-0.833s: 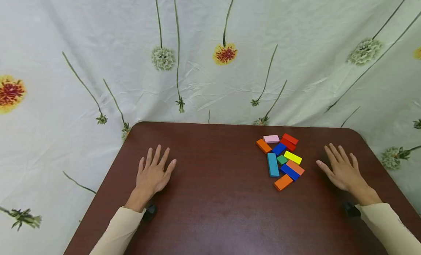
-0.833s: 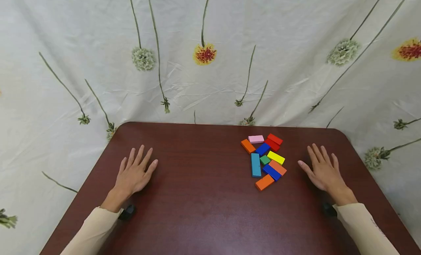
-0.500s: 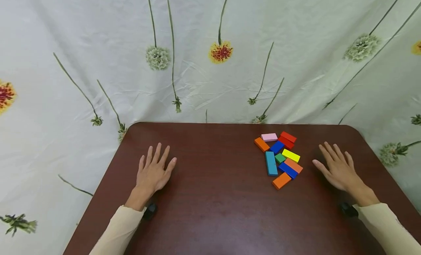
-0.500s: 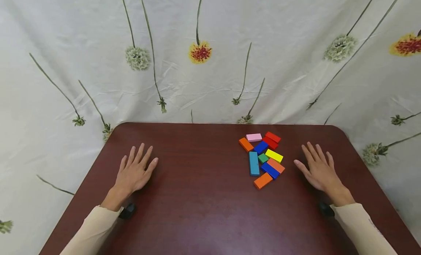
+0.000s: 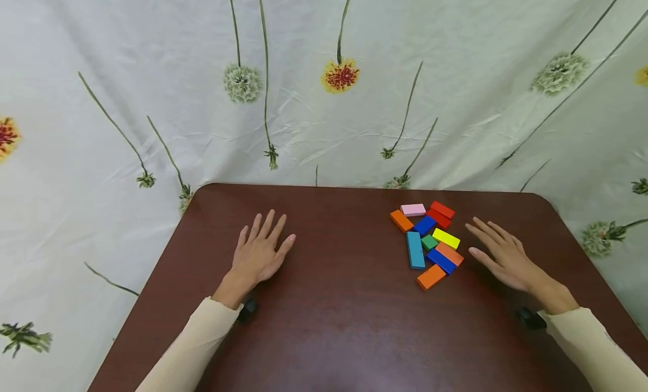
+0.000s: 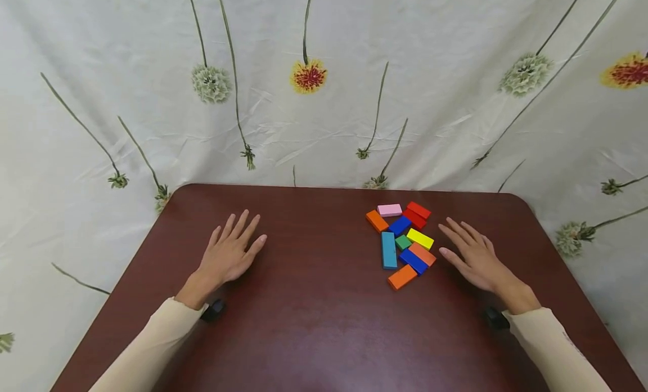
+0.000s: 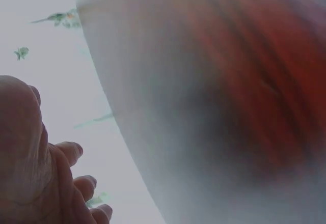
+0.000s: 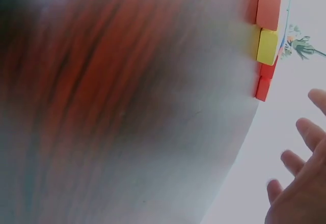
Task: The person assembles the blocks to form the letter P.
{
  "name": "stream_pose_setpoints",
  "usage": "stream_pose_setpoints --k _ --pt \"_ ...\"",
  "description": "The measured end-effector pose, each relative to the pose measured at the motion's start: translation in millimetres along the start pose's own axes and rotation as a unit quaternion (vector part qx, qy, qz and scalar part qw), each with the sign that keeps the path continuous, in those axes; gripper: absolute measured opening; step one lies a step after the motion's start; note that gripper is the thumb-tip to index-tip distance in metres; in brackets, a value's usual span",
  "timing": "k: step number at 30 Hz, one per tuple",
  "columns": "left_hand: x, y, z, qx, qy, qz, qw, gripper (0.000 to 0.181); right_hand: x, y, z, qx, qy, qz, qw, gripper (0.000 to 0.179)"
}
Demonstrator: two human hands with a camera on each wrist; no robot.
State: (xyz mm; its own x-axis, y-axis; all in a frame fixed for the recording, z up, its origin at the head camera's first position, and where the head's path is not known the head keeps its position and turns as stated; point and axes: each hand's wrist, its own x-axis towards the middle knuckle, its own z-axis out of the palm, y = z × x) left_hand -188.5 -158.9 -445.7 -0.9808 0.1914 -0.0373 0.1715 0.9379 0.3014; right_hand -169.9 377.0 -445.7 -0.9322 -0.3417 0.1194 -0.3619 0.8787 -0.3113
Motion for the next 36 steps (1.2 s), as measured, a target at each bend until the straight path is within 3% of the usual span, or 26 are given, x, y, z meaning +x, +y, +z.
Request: stream_pose_setpoints --k 12,22,31,36 --pt "25.0 58.0 6.5 0.006 -0.028 0.054 0.9982 0.07 6.2 -8.1 1.8 0.02 -0.033 -0.009 0.9992 0.056" --pt "34.9 99.4 19.9 0.001 -0.046 0.104 0.9935 0.069 10.2 -6.6 8.6 0.073 -0.043 -0.037 0.9957 0.05" --pt "47.9 131.7 35.0 0.005 -0.07 0.145 0.987 0.068 13.4 -8.1 11.6 0.099 -0.062 -0.023 0.9929 0.044" --pt "56.3 152.9 42.8 -0.031 -0.097 0.175 0.9793 0.069 16.9 -6.2 12.6 0.123 -0.067 -0.034 0.9895 0.042"
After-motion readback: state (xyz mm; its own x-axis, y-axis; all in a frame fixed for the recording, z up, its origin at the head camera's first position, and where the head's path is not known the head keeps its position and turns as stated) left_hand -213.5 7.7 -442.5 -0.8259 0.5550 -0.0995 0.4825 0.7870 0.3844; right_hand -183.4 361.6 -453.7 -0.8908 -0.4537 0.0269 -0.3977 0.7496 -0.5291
